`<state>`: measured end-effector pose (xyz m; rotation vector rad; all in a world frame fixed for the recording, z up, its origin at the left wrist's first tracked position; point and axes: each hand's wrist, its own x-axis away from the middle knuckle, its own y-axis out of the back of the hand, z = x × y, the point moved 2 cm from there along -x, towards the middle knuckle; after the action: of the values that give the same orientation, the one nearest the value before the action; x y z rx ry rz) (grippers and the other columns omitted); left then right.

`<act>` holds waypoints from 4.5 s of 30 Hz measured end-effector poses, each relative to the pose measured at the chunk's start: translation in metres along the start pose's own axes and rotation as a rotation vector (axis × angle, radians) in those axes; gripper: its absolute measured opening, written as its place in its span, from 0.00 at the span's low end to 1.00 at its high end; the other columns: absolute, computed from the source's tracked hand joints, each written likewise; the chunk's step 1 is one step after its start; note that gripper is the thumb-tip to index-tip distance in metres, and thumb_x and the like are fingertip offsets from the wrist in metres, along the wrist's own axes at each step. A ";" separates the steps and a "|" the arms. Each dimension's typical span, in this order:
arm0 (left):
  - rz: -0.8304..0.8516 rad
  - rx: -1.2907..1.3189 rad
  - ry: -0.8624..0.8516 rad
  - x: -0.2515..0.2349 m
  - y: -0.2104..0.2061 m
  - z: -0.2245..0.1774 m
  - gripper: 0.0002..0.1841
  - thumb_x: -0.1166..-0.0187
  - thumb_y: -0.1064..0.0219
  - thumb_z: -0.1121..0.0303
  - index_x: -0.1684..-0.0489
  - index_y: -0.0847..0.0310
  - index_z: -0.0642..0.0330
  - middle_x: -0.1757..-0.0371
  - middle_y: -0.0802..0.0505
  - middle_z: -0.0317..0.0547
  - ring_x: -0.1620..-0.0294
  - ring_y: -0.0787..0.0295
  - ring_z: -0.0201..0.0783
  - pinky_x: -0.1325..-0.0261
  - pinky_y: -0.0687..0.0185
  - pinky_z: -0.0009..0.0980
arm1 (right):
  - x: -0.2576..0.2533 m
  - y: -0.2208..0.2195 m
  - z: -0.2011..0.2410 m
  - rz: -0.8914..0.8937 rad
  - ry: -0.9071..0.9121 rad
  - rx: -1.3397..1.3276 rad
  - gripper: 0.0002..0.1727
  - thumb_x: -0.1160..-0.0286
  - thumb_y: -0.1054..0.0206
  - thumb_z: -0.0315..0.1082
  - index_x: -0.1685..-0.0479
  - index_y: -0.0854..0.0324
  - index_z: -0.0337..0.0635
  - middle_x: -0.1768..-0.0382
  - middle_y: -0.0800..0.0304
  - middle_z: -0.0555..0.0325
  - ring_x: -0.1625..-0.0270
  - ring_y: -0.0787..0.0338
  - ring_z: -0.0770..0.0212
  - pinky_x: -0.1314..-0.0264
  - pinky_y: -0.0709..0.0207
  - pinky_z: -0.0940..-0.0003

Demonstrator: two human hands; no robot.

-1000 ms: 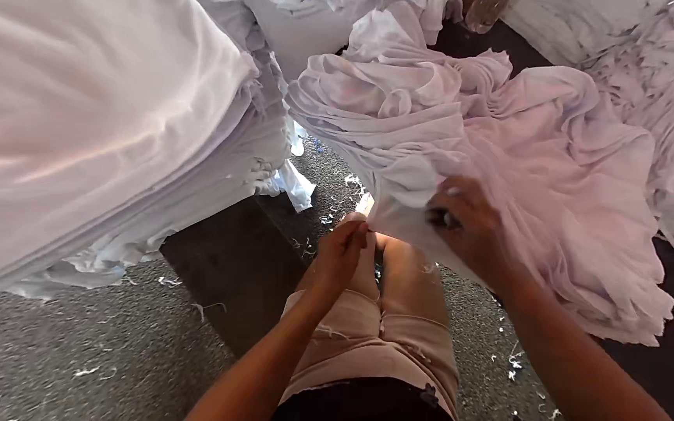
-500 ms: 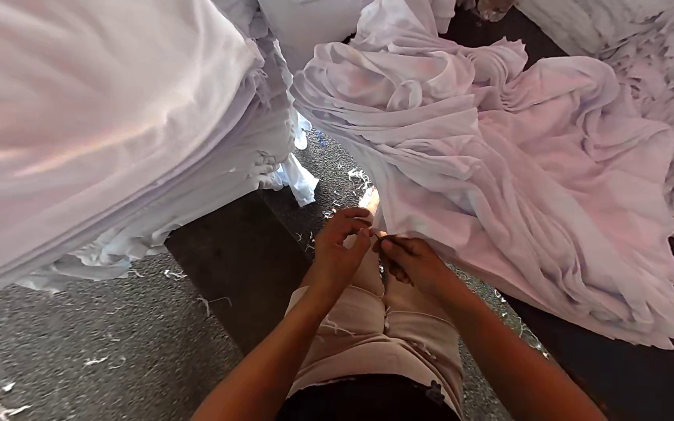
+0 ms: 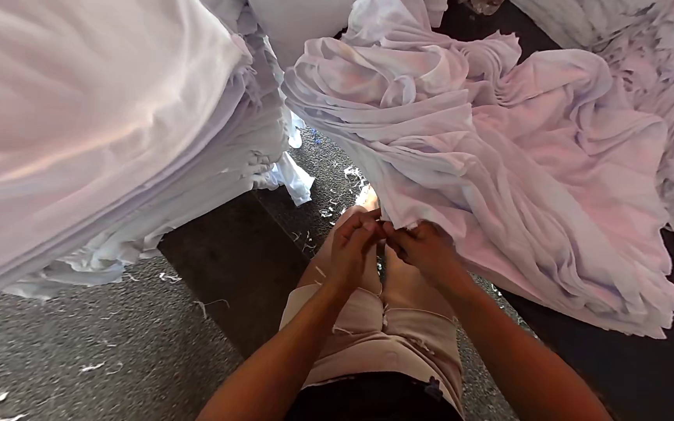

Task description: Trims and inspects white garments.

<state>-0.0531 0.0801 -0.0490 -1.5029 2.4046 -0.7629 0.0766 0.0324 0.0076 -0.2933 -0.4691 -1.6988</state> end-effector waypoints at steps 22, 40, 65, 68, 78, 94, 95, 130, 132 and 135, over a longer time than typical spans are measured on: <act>0.390 -0.392 0.225 0.046 -0.058 0.016 0.13 0.11 0.42 0.71 0.53 0.11 0.68 0.72 0.11 0.30 0.74 0.20 0.18 0.66 0.22 0.16 | 0.108 0.085 -0.059 -0.269 0.424 0.715 0.17 0.23 0.32 0.35 0.43 0.13 0.32 0.52 0.07 0.46 0.62 0.11 0.65 0.59 0.16 0.72; -0.052 -0.747 -0.041 -0.015 0.003 0.023 0.30 0.19 0.31 0.67 0.21 0.33 0.74 0.26 0.19 0.67 0.25 0.22 0.54 0.24 0.26 0.49 | 0.042 0.089 -0.007 -0.478 0.619 0.880 0.13 0.22 0.29 0.31 0.46 0.11 0.31 0.43 0.11 0.35 0.49 0.07 0.43 0.49 0.13 0.46; 0.022 -0.736 -0.087 0.026 0.024 -0.021 0.10 0.14 0.38 0.71 0.56 0.14 0.69 0.73 0.12 0.30 0.74 0.23 0.15 0.66 0.27 0.13 | 0.036 0.000 -0.040 0.190 0.054 0.095 0.17 0.08 0.49 0.37 0.43 0.20 0.34 0.68 0.22 0.69 0.73 0.26 0.82 0.70 0.31 0.86; -0.011 -0.691 -0.161 0.030 0.030 -0.022 0.08 0.19 0.34 0.71 0.59 0.12 0.68 0.64 0.10 0.37 0.63 0.16 0.19 0.55 0.19 0.17 | 0.029 -0.011 -0.038 0.183 0.028 -0.024 0.16 0.07 0.51 0.36 0.47 0.19 0.35 0.73 0.24 0.73 0.77 0.29 0.83 0.74 0.34 0.87; 0.035 -0.466 -0.076 0.028 0.023 -0.017 0.06 0.26 0.35 0.78 0.72 0.17 0.64 0.42 0.09 0.42 0.49 0.12 0.24 0.47 0.14 0.23 | 0.017 -0.025 -0.025 0.121 0.042 -0.120 0.16 0.07 0.48 0.34 0.54 0.17 0.34 0.76 0.23 0.71 0.78 0.29 0.83 0.75 0.35 0.88; -0.052 -0.084 0.247 0.001 -0.035 0.043 0.07 0.16 0.42 0.77 0.46 0.25 0.62 0.69 0.14 0.35 0.71 0.18 0.26 0.61 0.18 0.22 | 0.094 0.076 -0.058 -0.187 0.178 -0.094 0.14 0.12 0.46 0.40 0.57 0.17 0.44 0.76 0.22 0.81 0.80 0.30 0.86 0.77 0.35 0.89; -0.062 -0.091 0.232 0.000 -0.037 0.039 0.05 0.17 0.41 0.79 0.53 0.22 0.61 0.72 0.14 0.33 0.73 0.19 0.24 0.62 0.20 0.22 | 0.102 0.084 -0.061 -0.140 0.174 -0.063 0.15 0.13 0.43 0.43 0.53 0.16 0.43 0.74 0.20 0.81 0.78 0.28 0.87 0.76 0.34 0.89; -0.039 -0.685 0.240 -0.026 -0.006 0.013 0.23 0.25 0.32 0.81 0.29 0.28 0.72 0.43 0.12 0.60 0.50 0.12 0.42 0.44 0.16 0.40 | 0.031 -0.028 -0.063 0.723 0.013 0.951 0.19 0.16 0.34 0.36 0.35 0.20 0.31 0.40 0.15 0.32 0.35 0.15 0.33 0.32 0.28 0.32; -0.002 -0.646 0.266 -0.027 -0.005 0.018 0.25 0.24 0.34 0.82 0.27 0.31 0.70 0.45 0.12 0.58 0.54 0.12 0.40 0.48 0.14 0.38 | 0.031 -0.029 -0.064 0.729 0.011 0.956 0.19 0.16 0.34 0.36 0.35 0.20 0.31 0.40 0.15 0.32 0.35 0.15 0.33 0.32 0.28 0.32; -0.011 -0.634 0.270 -0.028 -0.006 0.022 0.14 0.22 0.36 0.81 0.40 0.23 0.72 0.63 0.14 0.48 0.70 0.19 0.31 0.63 0.19 0.29 | 0.031 -0.032 -0.062 0.739 -0.002 0.967 0.19 0.15 0.35 0.36 0.35 0.20 0.30 0.39 0.16 0.32 0.34 0.15 0.33 0.32 0.28 0.33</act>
<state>-0.0253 0.0959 -0.0674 -1.7018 3.0350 -0.2048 0.0440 -0.0196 -0.0378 0.2293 -0.9773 -0.6309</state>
